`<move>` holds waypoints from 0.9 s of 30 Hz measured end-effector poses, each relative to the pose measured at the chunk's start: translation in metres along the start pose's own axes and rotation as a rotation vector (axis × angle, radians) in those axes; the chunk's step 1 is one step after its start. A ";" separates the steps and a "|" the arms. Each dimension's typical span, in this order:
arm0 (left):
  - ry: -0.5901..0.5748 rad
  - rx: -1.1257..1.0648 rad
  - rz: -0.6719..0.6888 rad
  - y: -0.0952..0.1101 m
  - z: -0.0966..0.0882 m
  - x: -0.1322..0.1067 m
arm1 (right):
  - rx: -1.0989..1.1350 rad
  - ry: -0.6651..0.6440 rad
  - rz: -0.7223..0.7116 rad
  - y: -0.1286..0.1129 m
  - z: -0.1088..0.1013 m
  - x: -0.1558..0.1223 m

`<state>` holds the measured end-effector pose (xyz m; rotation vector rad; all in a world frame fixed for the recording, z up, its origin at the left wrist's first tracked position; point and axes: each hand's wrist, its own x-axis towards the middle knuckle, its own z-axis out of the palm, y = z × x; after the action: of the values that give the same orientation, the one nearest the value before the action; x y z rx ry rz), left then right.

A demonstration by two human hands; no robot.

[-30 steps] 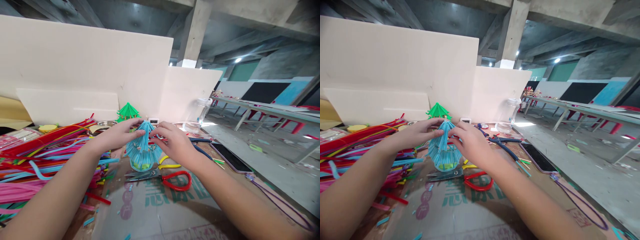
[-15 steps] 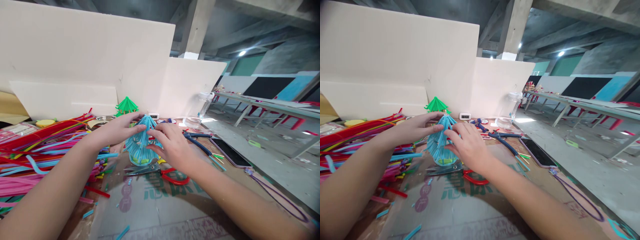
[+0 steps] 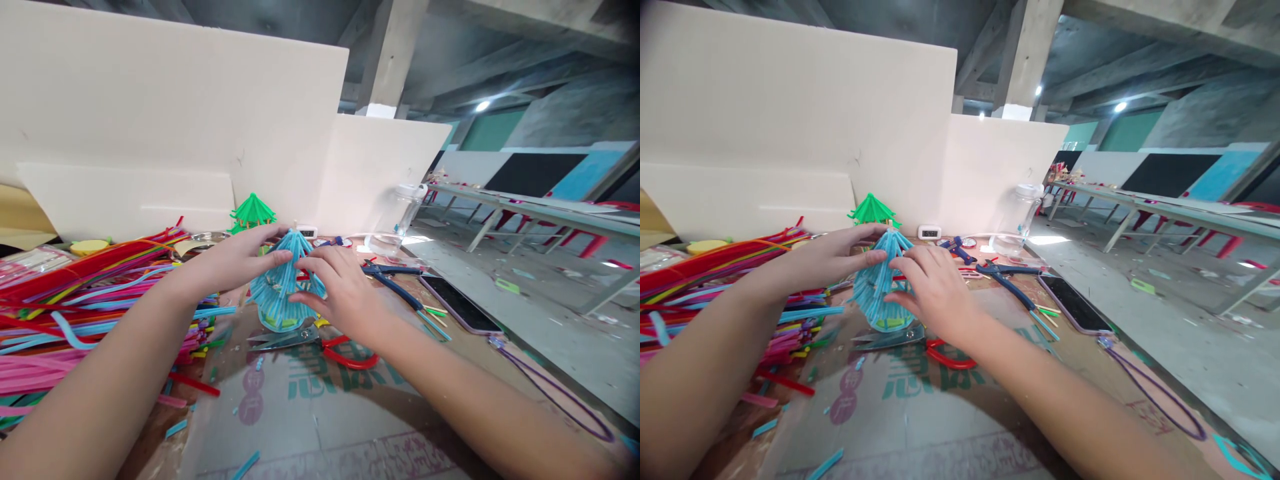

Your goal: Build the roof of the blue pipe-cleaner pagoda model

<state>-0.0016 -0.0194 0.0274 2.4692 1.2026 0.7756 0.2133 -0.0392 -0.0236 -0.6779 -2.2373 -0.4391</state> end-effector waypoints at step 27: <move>-0.026 0.014 0.032 0.005 -0.004 -0.004 | -0.080 0.106 0.012 0.000 -0.014 0.006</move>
<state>-0.0029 -0.0262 0.0318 2.5075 1.1662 0.7439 0.2172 -0.0445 -0.0097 -0.6931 -2.1239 -0.5480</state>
